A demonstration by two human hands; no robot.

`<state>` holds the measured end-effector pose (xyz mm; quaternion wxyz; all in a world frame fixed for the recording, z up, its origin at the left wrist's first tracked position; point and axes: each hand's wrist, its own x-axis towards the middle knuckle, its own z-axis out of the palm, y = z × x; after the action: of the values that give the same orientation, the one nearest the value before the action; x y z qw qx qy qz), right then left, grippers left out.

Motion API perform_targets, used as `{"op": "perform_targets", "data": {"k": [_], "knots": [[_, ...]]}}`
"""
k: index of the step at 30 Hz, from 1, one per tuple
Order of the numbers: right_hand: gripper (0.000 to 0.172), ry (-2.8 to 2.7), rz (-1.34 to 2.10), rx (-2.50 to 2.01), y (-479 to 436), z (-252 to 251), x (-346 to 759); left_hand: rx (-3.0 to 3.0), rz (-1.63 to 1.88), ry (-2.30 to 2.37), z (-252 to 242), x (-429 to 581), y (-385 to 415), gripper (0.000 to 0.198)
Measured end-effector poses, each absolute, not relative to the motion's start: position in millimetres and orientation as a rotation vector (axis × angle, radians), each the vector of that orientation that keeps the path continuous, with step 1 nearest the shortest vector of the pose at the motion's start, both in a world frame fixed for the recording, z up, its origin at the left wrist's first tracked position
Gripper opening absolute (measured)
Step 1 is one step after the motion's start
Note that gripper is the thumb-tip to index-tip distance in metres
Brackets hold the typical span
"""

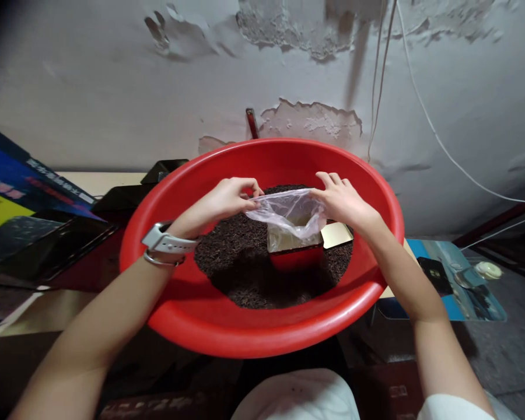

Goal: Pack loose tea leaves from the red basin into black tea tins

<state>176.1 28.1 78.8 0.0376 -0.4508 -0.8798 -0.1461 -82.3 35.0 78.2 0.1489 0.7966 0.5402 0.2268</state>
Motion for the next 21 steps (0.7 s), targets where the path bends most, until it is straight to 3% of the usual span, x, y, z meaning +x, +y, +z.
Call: {"op": "perform_targets", "data": {"k": [4,9,13,17,21], "knots": [[0.033,-2.697,-0.025,-1.352,28.5,100.8,181.9,2.28,0.67,1.493,91.0,-89.6,26.4,0.008],[0.022,-2.465,0.003,-1.08,1.3,122.4,162.4,2.59,1.034,1.539,103.3,-65.6,-12.3,0.014],[0.021,-2.777,-0.16,-1.345,-9.1,111.5,141.9,2.938,0.492,1.385,84.6,-48.0,-9.0,0.018],[0.018,-2.883,-0.46,-1.607,-7.1,99.0,138.4,2.962,0.024,1.525,66.6,-52.1,3.9,0.015],[0.044,-2.949,-0.284,-1.579,-13.2,96.3,145.6,2.778,-0.199,1.626,74.3,-53.6,-14.0,0.039]]}}
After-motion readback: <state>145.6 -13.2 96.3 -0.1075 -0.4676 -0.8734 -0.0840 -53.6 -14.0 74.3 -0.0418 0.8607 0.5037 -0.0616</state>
